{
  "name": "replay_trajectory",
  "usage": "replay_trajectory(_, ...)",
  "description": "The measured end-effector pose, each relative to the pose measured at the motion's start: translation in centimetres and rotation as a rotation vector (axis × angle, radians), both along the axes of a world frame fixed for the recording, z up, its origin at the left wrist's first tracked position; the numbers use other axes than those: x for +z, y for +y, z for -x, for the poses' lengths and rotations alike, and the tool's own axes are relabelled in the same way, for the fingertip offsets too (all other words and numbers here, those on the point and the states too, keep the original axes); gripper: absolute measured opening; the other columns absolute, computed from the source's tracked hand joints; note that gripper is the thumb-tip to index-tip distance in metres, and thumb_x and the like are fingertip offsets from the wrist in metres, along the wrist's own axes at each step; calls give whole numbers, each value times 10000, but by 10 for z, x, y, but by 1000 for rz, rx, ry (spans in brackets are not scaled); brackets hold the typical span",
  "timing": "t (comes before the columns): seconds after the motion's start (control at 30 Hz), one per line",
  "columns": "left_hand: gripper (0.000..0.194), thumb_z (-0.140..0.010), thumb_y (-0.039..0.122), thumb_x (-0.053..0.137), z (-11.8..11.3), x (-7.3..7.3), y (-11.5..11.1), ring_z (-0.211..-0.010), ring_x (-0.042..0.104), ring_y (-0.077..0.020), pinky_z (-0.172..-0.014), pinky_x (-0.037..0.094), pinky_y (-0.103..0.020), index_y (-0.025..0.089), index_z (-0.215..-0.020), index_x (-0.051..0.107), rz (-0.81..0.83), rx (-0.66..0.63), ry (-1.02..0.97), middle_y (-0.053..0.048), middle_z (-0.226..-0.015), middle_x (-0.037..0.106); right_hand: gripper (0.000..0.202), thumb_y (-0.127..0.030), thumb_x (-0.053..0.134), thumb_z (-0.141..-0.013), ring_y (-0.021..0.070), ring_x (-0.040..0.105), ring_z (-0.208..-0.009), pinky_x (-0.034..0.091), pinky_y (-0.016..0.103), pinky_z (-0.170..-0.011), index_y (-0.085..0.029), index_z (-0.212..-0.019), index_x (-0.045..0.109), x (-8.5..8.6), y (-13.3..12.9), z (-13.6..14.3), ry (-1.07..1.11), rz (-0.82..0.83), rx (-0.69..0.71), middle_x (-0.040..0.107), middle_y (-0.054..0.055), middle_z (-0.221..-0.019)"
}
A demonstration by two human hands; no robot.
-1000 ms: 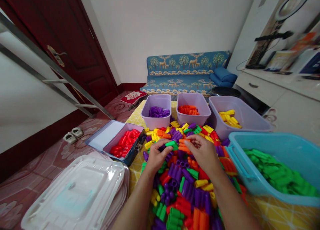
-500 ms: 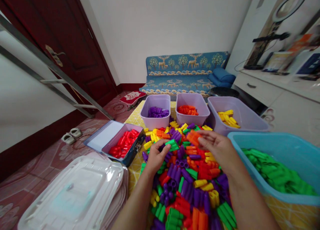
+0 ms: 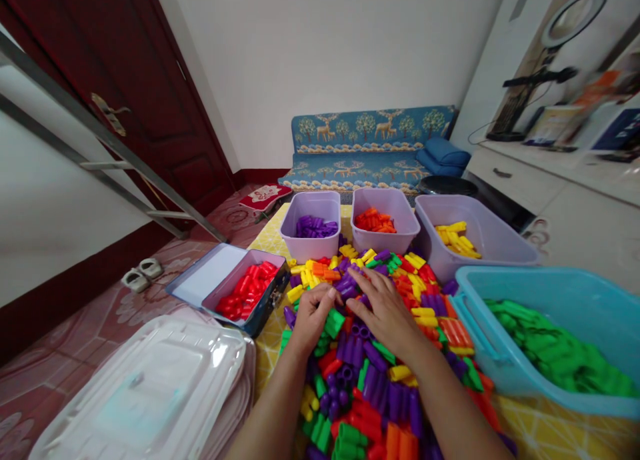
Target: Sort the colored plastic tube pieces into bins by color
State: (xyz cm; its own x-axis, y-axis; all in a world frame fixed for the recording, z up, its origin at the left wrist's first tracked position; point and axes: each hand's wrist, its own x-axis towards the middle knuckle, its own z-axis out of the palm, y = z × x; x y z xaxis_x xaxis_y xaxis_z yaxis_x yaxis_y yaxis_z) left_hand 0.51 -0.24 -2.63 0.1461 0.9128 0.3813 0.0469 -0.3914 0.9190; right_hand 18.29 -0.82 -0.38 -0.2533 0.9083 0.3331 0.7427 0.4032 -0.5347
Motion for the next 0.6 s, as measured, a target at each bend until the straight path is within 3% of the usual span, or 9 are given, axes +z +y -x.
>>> replay_trajectory(0.13, 354, -882, 373, 556, -2, 3, 0, -717, 581, -161, -723, 452, -276, 149, -614, 615, 9, 17, 18, -41, -709, 620, 467, -469, 433, -924, 318, 421, -1294, 316, 550, -1078, -222, -1294, 574, -2, -2, 6, -52, -9, -45, 548, 137, -1334)
replay_trajectory(0.27, 222, -871, 351, 580, -2, 3, -1, -894, 624, -201, -844, 468, -309, 161, -894, 692, 16, 73, 47, -67, -904, 685, 338, -400, 418, -941, 243, 545, -1134, 409, 434, -1010, -202, -1108, 636, 8, -1, 2, 282, -64, -83, 638, 101, -1149)
replay_trajectory(0.4, 349, -855, 361, 608, -1, 1, -2, -999, 624, -221, -928, 464, -355, 183, -1153, 630, 4, 85, 23, -95, -1149, 661, 160, -354, 532, -868, 180, 615, -823, 502, 328, -771, -208, -910, 583, 20, -3, -2, 546, 67, -104, 646, 34, -884)
replay_trajectory(0.6, 302, -805, 370, 679, -1, 7, -4, -1040, 630, -237, -938, 465, -350, 189, -1046, 701, -28, 69, 123, -84, -1079, 705, 193, -226, 635, -698, 157, 610, -714, 498, 286, -649, -194, -868, 549, 20, -6, 2, 581, 217, -90, 635, 25, -838)
